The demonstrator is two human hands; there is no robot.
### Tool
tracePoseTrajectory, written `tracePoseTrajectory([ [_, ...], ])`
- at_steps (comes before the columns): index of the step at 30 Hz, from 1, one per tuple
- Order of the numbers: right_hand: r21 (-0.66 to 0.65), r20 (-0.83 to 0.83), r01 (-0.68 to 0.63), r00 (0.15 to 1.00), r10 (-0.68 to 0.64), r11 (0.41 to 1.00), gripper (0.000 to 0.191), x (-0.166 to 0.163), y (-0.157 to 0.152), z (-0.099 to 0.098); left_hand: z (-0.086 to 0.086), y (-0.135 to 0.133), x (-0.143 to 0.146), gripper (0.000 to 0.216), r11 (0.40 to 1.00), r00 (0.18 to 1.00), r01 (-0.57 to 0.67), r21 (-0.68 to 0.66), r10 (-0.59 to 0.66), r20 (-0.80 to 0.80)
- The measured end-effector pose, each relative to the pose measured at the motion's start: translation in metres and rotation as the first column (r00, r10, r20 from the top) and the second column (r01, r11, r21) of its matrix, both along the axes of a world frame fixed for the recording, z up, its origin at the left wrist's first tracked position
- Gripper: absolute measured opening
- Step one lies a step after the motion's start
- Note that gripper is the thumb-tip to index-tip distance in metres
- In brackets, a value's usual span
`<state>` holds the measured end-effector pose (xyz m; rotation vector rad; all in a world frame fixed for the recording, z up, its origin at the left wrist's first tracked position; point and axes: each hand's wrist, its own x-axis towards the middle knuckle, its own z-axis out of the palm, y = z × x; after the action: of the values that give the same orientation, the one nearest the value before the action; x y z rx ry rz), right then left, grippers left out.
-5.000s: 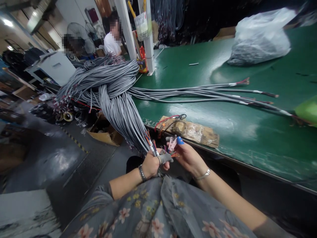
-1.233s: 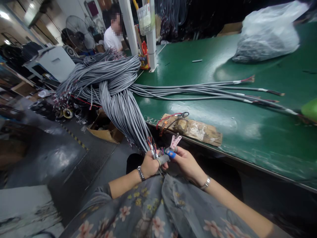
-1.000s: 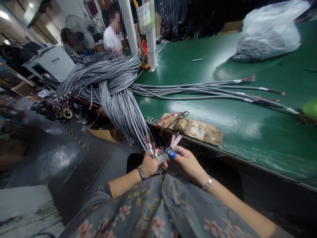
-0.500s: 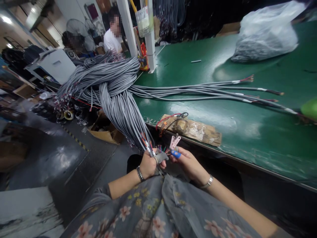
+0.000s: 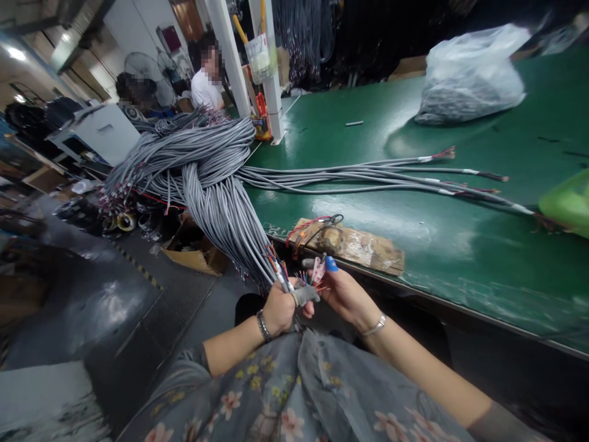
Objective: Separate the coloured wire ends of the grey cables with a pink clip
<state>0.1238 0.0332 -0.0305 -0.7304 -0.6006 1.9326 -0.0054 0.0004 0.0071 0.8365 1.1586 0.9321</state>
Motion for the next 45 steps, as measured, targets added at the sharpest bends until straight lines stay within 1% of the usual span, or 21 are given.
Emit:
tracePoseTrajectory([
  [4,0.0,-0.049,0.03,0.998,-0.03,1.0,0.042,-0.003,-0.002,-0.003,-0.002,0.001,0.001,0.042,1.0,1.0,0.008,0.014,-0.008,-0.014],
  [10,-0.017,-0.045,0.047,0.998,-0.047,0.999,0.042,-0.005,-0.002,0.0,-0.006,0.001,-0.001,0.043,0.999,0.998,0.046,0.007,-0.045,-0.032],
  [16,-0.068,-0.045,-0.017,0.999,0.014,0.998,0.052,0.003,-0.005,0.009,-0.008,-0.005,-0.006,0.043,0.999,0.999,0.038,0.006,-0.038,-0.037],
  [18,-0.072,-0.037,-0.023,0.999,0.02,0.997,0.05,0.005,-0.005,0.01,-0.008,-0.008,-0.009,0.042,0.999,0.998,0.046,0.014,-0.046,-0.046],
  [20,-0.065,-0.015,0.015,1.0,-0.016,0.998,0.042,0.005,-0.005,0.01,-0.007,-0.011,-0.01,0.04,0.999,0.998,0.044,0.021,-0.043,-0.045],
  [22,-0.051,0.012,0.065,0.998,-0.065,0.997,0.035,0.004,-0.005,0.009,-0.005,-0.011,-0.009,0.04,1.0,0.999,0.015,0.016,-0.014,-0.029],
  [24,-0.039,0.029,0.082,0.996,-0.081,0.996,0.032,0.003,-0.005,0.007,-0.004,-0.01,-0.007,0.04,1.0,1.0,-0.025,0.003,0.025,-0.016],
  [28,-0.003,0.028,0.044,0.999,-0.044,0.999,0.035,0.002,-0.005,0.003,-0.003,-0.005,-0.001,0.042,0.999,0.999,-0.047,0.0,0.047,-0.007],
  [31,0.016,-0.014,0.0,1.0,0.0,1.0,0.039,0.0,-0.004,0.002,-0.005,-0.003,0.001,0.04,0.998,0.998,-0.055,0.011,0.055,0.009],
  [34,0.014,-0.053,-0.042,0.998,0.043,0.999,0.039,-0.002,-0.003,0.001,-0.007,-0.003,0.002,0.039,0.998,0.998,-0.066,0.015,0.066,0.015],
  [41,-0.005,-0.064,-0.013,0.998,0.013,1.0,0.038,-0.005,-0.002,-0.002,-0.007,-0.001,0.003,0.041,0.999,0.998,-0.05,0.003,0.05,-0.032],
  [45,-0.06,-0.078,0.015,0.997,-0.02,0.998,0.04,-0.004,-0.003,-0.001,-0.007,-0.003,0.001,0.04,0.999,0.999,-0.043,0.019,0.043,-0.032],
])
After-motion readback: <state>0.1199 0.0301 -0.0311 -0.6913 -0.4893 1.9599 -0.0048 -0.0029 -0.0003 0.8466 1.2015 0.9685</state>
